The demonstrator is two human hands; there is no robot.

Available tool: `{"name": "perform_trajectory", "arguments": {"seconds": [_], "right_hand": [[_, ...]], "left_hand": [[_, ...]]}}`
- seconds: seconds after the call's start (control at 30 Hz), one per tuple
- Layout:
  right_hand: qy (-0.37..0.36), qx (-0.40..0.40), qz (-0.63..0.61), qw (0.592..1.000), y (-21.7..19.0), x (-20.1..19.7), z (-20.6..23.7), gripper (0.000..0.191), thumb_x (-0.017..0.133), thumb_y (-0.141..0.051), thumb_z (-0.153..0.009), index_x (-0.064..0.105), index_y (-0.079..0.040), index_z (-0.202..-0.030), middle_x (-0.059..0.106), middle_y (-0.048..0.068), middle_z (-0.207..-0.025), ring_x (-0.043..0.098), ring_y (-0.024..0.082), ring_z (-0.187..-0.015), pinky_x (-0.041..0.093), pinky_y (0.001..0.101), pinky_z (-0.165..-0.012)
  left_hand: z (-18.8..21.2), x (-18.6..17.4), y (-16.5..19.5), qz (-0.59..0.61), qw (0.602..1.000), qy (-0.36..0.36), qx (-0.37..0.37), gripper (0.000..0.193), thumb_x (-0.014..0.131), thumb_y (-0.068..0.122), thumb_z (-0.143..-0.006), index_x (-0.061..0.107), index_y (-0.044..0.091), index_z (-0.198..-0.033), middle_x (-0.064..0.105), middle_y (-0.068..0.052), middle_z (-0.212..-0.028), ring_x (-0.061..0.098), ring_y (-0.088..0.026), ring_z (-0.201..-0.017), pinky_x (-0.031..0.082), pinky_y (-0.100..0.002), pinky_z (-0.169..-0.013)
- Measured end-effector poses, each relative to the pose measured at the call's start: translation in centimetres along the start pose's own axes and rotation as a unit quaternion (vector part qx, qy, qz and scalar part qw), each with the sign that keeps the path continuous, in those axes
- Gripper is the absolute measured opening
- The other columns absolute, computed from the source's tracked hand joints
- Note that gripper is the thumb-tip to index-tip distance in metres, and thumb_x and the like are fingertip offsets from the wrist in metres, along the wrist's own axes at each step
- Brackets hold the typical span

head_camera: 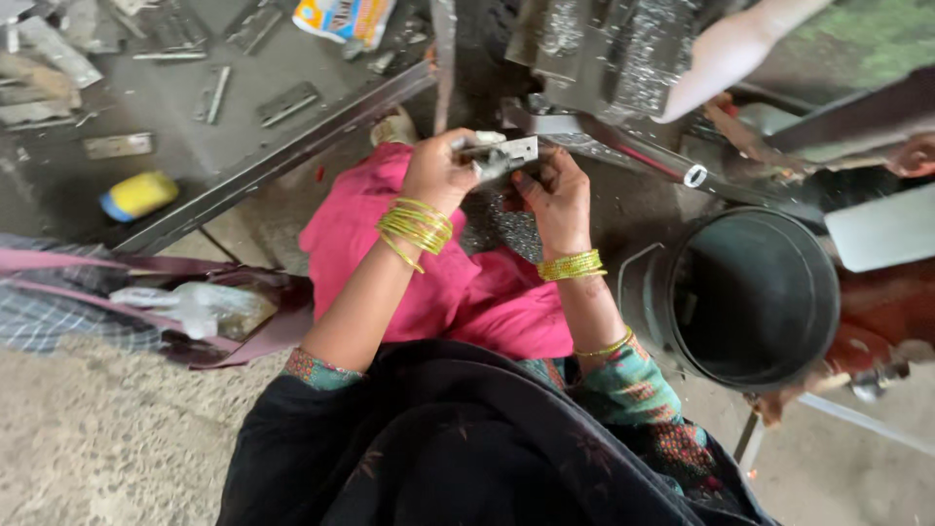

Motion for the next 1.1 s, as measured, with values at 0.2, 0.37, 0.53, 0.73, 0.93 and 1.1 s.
{"name": "perform_trajectory", "arguments": {"seconds": [0.2, 0.37, 0.53, 0.73, 0.93, 1.1], "right_hand": [[0.076, -0.160, 0.259, 0.949, -5.8, -2.5, 1.4, 0.051, 0.069, 0.001, -0.095, 0.044, 0.006, -0.139, 0.072, 0.017, -0.106, 0.073, 0.028, -0.089, 0.058, 0.0374, -0.077], [0.159, -0.297, 0.593, 0.731, -13.8, -4.7, 2.1, 0.060, 0.074, -0.006, -0.093, 0.046, 0.007, -0.144, 0.062, 0.027, -0.132, 0.064, 0.043, -0.118, 0.052, 0.0461, -0.099], [0.120, -0.227, 0.597, 0.760, -16.2, -7.2, 0.7, 0.052, 0.068, -0.004, -0.094, 0.054, 0.003, -0.143, 0.062, 0.025, -0.133, 0.060, 0.045, -0.121, 0.049, 0.0498, -0.101], [0.153, -0.145, 0.627, 0.750, -14.5, -8.2, -0.5, 0.032, 0.072, -0.015, -0.093, 0.065, -0.009, -0.124, 0.072, 0.019, -0.105, 0.068, 0.043, -0.094, 0.053, 0.0516, -0.077], [0.160, -0.092, 0.678, 0.711, -11.6, -9.5, 1.3, 0.027, 0.067, -0.014, -0.092, 0.066, -0.013, -0.120, 0.073, 0.018, -0.089, 0.070, 0.041, -0.082, 0.053, 0.0525, -0.070], [0.060, -0.051, 0.699, 0.711, -8.4, -10.2, 2.8, 0.022, 0.059, -0.016, -0.098, 0.066, -0.012, -0.118, 0.073, 0.019, -0.086, 0.070, 0.042, -0.079, 0.052, 0.0540, -0.067]], "left_hand": [[-2.6, 3.1, -0.8, -0.104, 0.993, 0.014, 0.059, 0.040, 0.062, -0.010, -0.085, 0.067, -0.005, -0.124, 0.076, -0.006, -0.107, 0.071, -0.012, -0.096, 0.057, -0.025, -0.084], [-6.5, 8.8, 2.1, -0.499, 0.841, 0.040, 0.207, 0.044, 0.073, -0.008, -0.080, 0.074, 0.004, -0.122, 0.077, -0.014, -0.104, 0.076, -0.022, -0.096, 0.054, -0.031, -0.082], [-9.9, 11.2, 0.1, -0.296, 0.950, -0.040, 0.091, 0.046, 0.061, -0.011, -0.085, 0.069, 0.003, -0.127, 0.080, -0.013, -0.108, 0.071, -0.034, -0.089, 0.058, -0.037, -0.077], [-11.4, 9.9, -0.6, -0.504, 0.841, 0.050, 0.189, 0.044, 0.055, -0.009, -0.098, 0.069, 0.010, -0.135, 0.071, -0.012, -0.133, 0.072, -0.030, -0.121, 0.058, -0.037, -0.104], [-13.5, 11.8, -5.9, -0.712, 0.680, -0.074, 0.156, 0.057, 0.056, 0.001, -0.086, 0.060, 0.000, -0.143, 0.050, -0.017, -0.153, 0.043, -0.026, -0.146, 0.026, -0.045, -0.124], [-15.7, 10.7, -7.9, -0.798, 0.601, -0.018, 0.044, 0.025, 0.058, 0.010, -0.101, 0.070, 0.003, -0.122, 0.059, -0.015, -0.146, 0.050, -0.029, -0.141, 0.029, -0.050, -0.118]]}}
Point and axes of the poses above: each hand's wrist, its own z-axis away from the middle knuckle, its own x-axis out of the palm, y = z × x, the point moved 7 cm from there along -z, towards the middle knuckle
